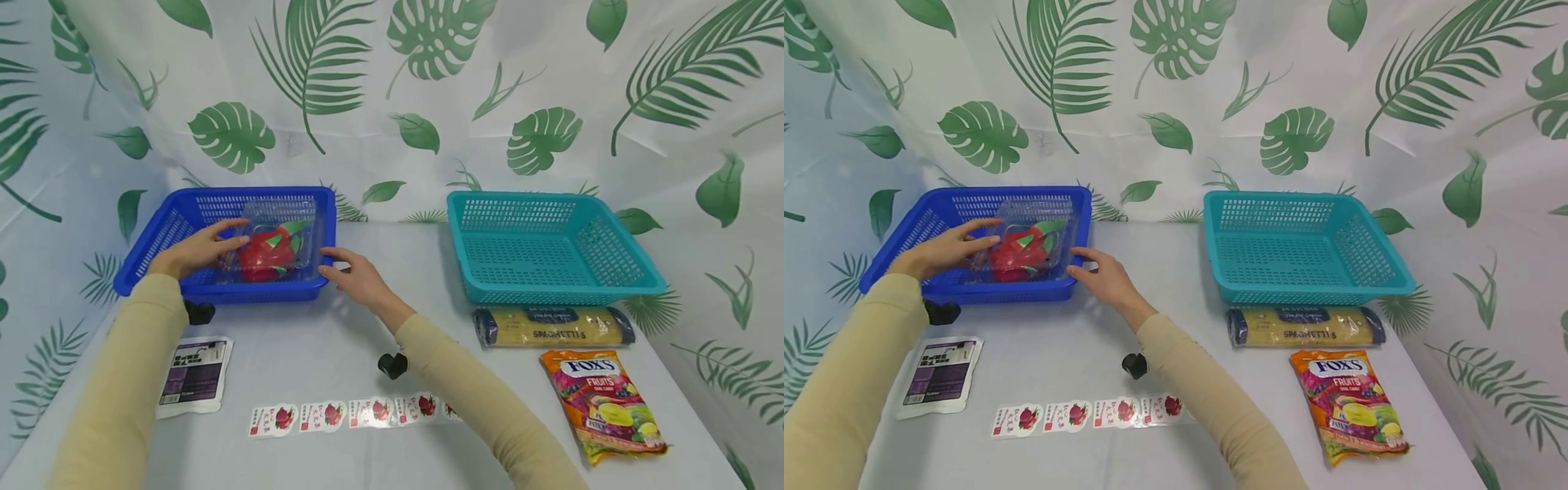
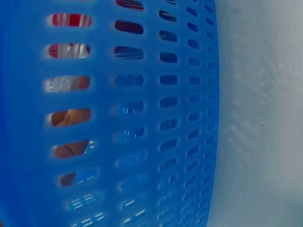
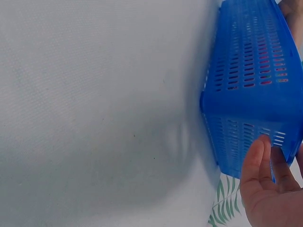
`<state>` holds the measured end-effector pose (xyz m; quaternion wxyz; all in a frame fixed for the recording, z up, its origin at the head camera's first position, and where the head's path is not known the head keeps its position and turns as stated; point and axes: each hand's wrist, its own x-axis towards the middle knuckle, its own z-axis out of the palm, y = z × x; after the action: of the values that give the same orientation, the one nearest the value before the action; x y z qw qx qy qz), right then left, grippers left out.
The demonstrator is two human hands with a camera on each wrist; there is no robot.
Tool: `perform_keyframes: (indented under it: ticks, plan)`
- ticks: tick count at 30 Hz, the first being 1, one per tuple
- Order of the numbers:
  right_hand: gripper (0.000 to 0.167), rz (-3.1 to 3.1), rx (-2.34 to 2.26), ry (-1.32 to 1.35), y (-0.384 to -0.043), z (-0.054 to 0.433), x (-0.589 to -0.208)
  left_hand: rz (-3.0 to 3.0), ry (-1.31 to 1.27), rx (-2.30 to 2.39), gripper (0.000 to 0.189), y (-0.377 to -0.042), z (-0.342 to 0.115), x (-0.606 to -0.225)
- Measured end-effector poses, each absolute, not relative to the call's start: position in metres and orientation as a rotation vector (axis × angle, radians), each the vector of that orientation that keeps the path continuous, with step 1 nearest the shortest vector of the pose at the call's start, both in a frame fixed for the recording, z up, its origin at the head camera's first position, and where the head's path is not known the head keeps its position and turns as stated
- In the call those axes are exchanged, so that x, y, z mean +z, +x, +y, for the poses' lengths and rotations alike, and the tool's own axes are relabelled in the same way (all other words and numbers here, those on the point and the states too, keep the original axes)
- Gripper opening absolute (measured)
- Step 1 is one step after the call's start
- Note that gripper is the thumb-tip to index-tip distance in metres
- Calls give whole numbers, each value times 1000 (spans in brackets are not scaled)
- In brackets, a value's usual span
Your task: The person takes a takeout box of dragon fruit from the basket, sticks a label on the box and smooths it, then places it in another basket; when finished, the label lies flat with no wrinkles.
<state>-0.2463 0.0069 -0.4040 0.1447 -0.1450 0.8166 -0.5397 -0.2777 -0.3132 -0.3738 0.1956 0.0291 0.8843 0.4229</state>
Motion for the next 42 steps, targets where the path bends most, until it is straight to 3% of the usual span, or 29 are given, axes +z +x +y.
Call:
perform_keyframes:
  ticks: [23, 33, 42]
  plan:
    - [47, 2349, -1549, -402, -245, 8, -401, 2501, 108, 1171, 80, -282, -312, -379]
    - [47, 2338, -1552, -409, -246, 7, -403, 2518, 114, 1302, 64, -283, -314, -386]
    - [47, 2325, -1567, -394, -246, 8, -402, 2523, 139, 1349, 64, -282, -312, -381]
